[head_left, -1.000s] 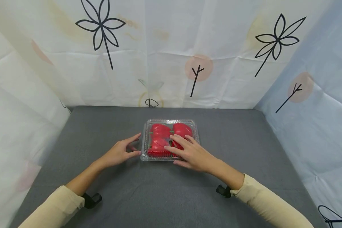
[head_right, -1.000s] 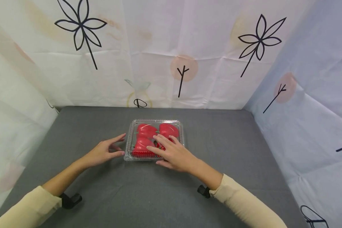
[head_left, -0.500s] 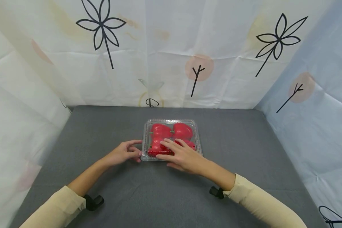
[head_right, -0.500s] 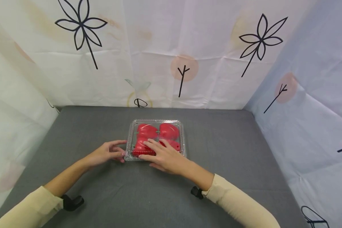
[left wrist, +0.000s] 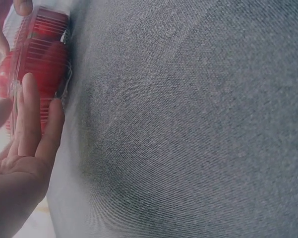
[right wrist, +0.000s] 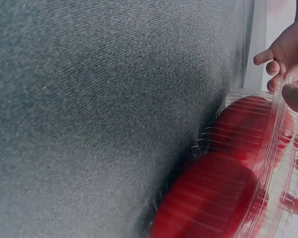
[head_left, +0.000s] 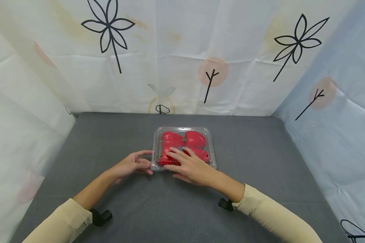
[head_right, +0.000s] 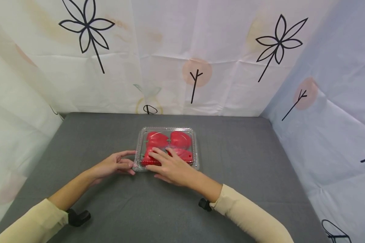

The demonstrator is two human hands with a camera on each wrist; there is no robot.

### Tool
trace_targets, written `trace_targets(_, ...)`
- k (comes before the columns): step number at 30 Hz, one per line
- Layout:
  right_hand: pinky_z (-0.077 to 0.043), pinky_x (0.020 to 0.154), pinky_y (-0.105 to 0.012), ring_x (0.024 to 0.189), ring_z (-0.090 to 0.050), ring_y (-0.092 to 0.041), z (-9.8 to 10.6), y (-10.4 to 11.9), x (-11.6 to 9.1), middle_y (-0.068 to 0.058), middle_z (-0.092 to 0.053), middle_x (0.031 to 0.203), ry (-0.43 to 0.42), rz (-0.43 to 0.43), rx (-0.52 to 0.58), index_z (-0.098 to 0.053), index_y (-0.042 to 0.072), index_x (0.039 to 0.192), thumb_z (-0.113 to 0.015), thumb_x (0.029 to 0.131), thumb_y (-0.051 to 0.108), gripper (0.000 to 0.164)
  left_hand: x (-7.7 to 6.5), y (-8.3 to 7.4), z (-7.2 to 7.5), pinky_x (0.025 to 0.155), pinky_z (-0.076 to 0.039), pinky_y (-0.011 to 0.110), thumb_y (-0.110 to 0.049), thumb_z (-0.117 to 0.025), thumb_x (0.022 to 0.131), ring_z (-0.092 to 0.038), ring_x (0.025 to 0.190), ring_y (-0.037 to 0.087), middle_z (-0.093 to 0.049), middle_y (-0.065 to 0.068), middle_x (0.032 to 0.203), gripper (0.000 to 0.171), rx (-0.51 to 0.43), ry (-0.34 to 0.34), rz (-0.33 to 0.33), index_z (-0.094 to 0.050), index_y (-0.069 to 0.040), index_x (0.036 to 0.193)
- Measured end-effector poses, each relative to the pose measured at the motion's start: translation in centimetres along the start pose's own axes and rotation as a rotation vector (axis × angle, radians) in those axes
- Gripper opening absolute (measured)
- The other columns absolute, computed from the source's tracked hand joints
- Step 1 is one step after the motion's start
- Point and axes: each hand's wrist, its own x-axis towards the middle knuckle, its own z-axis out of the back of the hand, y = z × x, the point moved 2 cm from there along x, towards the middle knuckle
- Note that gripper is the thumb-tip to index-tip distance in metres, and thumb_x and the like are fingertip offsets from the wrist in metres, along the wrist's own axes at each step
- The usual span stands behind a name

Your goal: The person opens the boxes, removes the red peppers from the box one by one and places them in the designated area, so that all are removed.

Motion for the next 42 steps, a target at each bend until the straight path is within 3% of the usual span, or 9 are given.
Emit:
trace_targets(5,-0.036,0.109,-0.058,0.142,-0.034,-0.030,-0.1,0.3,0.4,-0.011,-0.048,0.147,0.010,-0.013,0.000,-0.065,0.025,0.131,-0.079,0.086,0.033,0.048,-0.1,0.1,-0.2,0.094,-0.054,0.043,-0.012,-0.068,0.095,-0.071,0.099,0.027,-0.070,0.016,0.112,0.076,-0.071,0.027,-0.005,-0.023,-0.003,0.154)
trace_targets(17,-0.034,0.111,-0.056,0.143,-0.032,-0.031,-0.7,0.5,1.3,-0.011,-0.051,0.145,-0.039,-0.039,0.025,-0.070,0.024,0.123,-0.081,0.083,0.029,0.041,0.1,0.8,-0.5,0.093,-0.054,0.043,-0.013,-0.070,0.094,-0.071,0.098,0.028,-0.071,0.015,0.110,0.078,-0.085,0.026,-0.004,-0.021,-0.002,0.154)
trace_targets(26,-0.036,0.110,-0.052,0.140,-0.037,-0.030,-1.2,0.6,1.6,-0.012,-0.054,0.140,-0.102,-0.058,0.084,-0.074,0.021,0.115,-0.081,0.083,0.022,0.033,0.2,0.9,-0.8,0.090,-0.056,0.042,-0.014,-0.069,0.094,-0.072,0.094,0.024,-0.069,0.020,0.111,0.075,-0.098,0.001,0.013,-0.024,-0.001,0.152)
trace_targets(36,-0.041,0.106,-0.051,0.129,-0.049,-0.029,-1.7,0.9,2.2,-0.012,-0.060,0.131,-0.196,-0.065,0.102,-0.078,0.018,0.103,-0.084,0.081,0.020,0.024,0.4,1.2,-0.8,0.084,-0.058,0.039,-0.011,-0.070,0.094,-0.071,0.089,0.023,-0.070,0.017,0.104,0.074,-0.120,-0.009,0.016,-0.024,-0.001,0.151)
trace_targets(42,-0.040,0.106,-0.051,0.128,-0.049,-0.030,-1.7,1.1,2.6,-0.012,-0.061,0.126,-0.200,-0.066,0.132,-0.078,0.014,0.099,-0.083,0.081,0.018,0.020,0.7,1.3,-1.0,0.082,-0.059,0.039,-0.009,-0.070,0.093,-0.071,0.086,0.021,-0.071,0.015,0.098,0.062,-0.132,-0.008,-0.005,-0.032,0.000,0.141)
